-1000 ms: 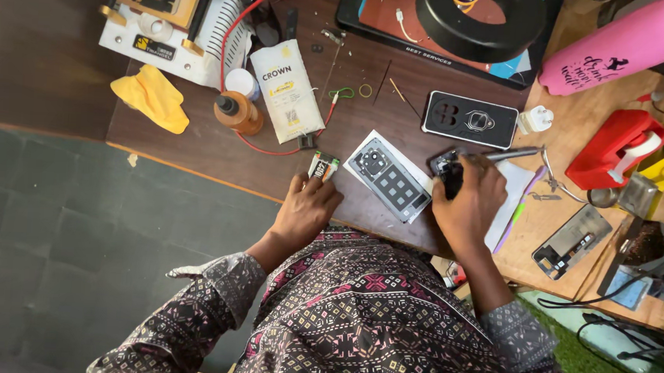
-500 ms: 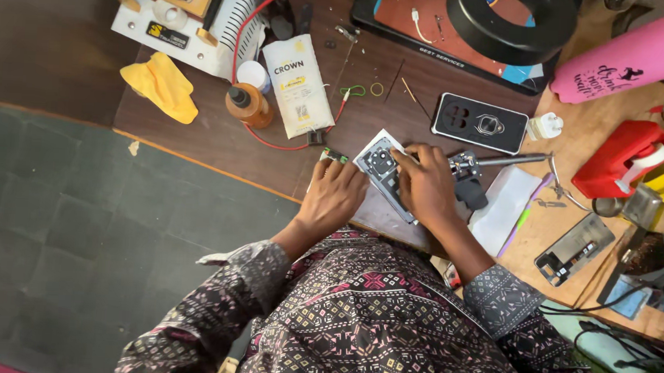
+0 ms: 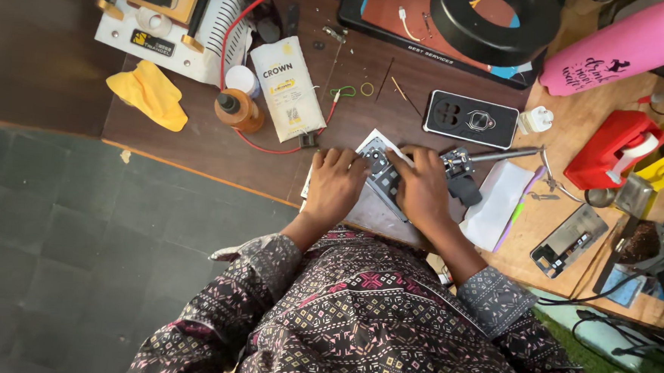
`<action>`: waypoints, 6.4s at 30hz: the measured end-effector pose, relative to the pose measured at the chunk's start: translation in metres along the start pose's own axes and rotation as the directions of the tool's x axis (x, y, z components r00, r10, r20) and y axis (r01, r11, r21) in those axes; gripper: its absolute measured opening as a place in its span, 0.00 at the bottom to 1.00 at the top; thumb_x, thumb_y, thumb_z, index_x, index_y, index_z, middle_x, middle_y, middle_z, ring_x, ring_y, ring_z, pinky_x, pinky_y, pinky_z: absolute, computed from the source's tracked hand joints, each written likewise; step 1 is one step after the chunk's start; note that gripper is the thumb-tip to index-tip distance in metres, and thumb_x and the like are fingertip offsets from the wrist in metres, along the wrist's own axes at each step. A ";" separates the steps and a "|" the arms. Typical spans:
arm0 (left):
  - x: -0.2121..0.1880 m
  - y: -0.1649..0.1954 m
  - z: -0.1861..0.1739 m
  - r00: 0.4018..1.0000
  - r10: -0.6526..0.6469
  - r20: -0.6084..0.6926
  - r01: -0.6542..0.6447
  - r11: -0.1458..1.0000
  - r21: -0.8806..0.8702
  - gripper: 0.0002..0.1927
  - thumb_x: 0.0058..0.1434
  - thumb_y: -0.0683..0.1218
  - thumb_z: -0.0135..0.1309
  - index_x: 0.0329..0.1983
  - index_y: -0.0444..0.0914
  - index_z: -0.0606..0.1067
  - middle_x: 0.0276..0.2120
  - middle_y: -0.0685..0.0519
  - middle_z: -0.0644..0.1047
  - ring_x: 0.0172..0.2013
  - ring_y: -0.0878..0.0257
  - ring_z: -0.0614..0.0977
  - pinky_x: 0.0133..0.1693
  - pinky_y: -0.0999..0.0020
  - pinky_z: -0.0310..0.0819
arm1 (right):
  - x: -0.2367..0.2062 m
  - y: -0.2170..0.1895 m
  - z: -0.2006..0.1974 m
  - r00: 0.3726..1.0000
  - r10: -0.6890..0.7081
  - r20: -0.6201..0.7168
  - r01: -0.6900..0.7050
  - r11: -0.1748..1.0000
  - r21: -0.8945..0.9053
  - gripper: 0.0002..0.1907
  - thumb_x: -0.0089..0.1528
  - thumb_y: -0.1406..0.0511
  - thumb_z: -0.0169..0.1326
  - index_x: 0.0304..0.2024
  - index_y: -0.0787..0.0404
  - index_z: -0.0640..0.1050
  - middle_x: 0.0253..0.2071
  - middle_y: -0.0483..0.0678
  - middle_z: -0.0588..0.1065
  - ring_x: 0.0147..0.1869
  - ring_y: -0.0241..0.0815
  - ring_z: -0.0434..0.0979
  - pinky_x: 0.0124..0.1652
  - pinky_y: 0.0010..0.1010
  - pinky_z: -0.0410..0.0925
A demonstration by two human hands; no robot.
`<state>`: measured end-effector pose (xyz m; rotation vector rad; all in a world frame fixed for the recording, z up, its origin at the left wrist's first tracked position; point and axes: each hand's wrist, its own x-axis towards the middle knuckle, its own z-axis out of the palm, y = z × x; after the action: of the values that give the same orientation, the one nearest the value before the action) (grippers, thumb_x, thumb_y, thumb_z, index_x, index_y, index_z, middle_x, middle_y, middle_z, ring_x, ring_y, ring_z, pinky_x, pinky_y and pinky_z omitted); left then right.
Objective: The person works at a repair bench handling a disassembled phone back cover and small components. They apply adhesive from a glue tube to the phone part, pick up and position small parts and wires, and reach toward the shelf to handle a multimeter and other equipment.
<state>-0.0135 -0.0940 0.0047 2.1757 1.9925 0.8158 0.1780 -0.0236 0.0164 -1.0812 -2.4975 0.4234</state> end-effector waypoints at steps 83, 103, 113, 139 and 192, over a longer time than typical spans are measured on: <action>0.158 -0.131 0.073 0.996 -0.087 0.015 0.073 0.907 0.414 0.11 0.58 0.46 0.52 0.40 0.35 0.78 0.39 0.44 0.77 0.41 0.50 0.80 0.42 0.56 0.72 | 0.163 0.025 0.042 0.973 0.223 0.061 -0.227 0.870 0.439 0.05 0.63 0.72 0.55 0.41 0.64 0.73 0.36 0.53 0.76 0.38 0.52 0.80 0.40 0.38 0.72; 0.058 -0.043 0.026 0.982 0.155 0.110 -0.132 0.973 -0.187 0.09 0.56 0.45 0.53 0.34 0.34 0.74 0.34 0.41 0.76 0.39 0.44 0.78 0.43 0.48 0.73 | 0.013 0.001 0.012 0.940 0.321 0.115 -0.339 0.845 0.413 0.12 0.59 0.73 0.60 0.44 0.63 0.75 0.37 0.51 0.78 0.36 0.44 0.82 0.35 0.33 0.74; 0.034 -0.015 0.013 0.963 0.237 0.130 -0.240 0.971 0.006 0.09 0.54 0.47 0.56 0.33 0.37 0.75 0.34 0.47 0.76 0.39 0.51 0.78 0.43 0.55 0.70 | 0.011 -0.010 0.013 0.985 0.168 0.032 -0.170 0.939 0.299 0.13 0.55 0.73 0.62 0.42 0.62 0.76 0.34 0.53 0.78 0.38 0.52 0.81 0.39 0.40 0.72; 0.032 -0.022 -0.005 0.962 0.239 0.133 -0.213 0.960 -0.184 0.09 0.56 0.47 0.60 0.34 0.38 0.75 0.36 0.48 0.77 0.43 0.49 0.79 0.47 0.51 0.70 | 0.112 0.048 0.040 0.982 0.132 -0.134 -0.107 0.978 0.179 0.03 0.59 0.70 0.62 0.35 0.62 0.82 0.39 0.54 0.77 0.42 0.59 0.78 0.42 0.46 0.71; 0.171 -0.164 0.045 0.943 -0.316 -0.101 0.327 0.936 0.132 0.06 0.54 0.39 0.54 0.32 0.38 0.81 0.40 0.43 0.80 0.36 0.45 0.85 0.36 0.51 0.79 | 0.008 0.005 0.035 0.888 0.454 0.077 -0.401 0.679 0.615 0.13 0.65 0.73 0.56 0.52 0.66 0.72 0.38 0.46 0.76 0.36 0.31 0.73 0.36 0.23 0.68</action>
<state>-0.1396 0.1054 -0.0442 1.8296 2.4316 0.7356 0.1601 -0.0183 -0.0150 -1.3359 -1.7701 1.2106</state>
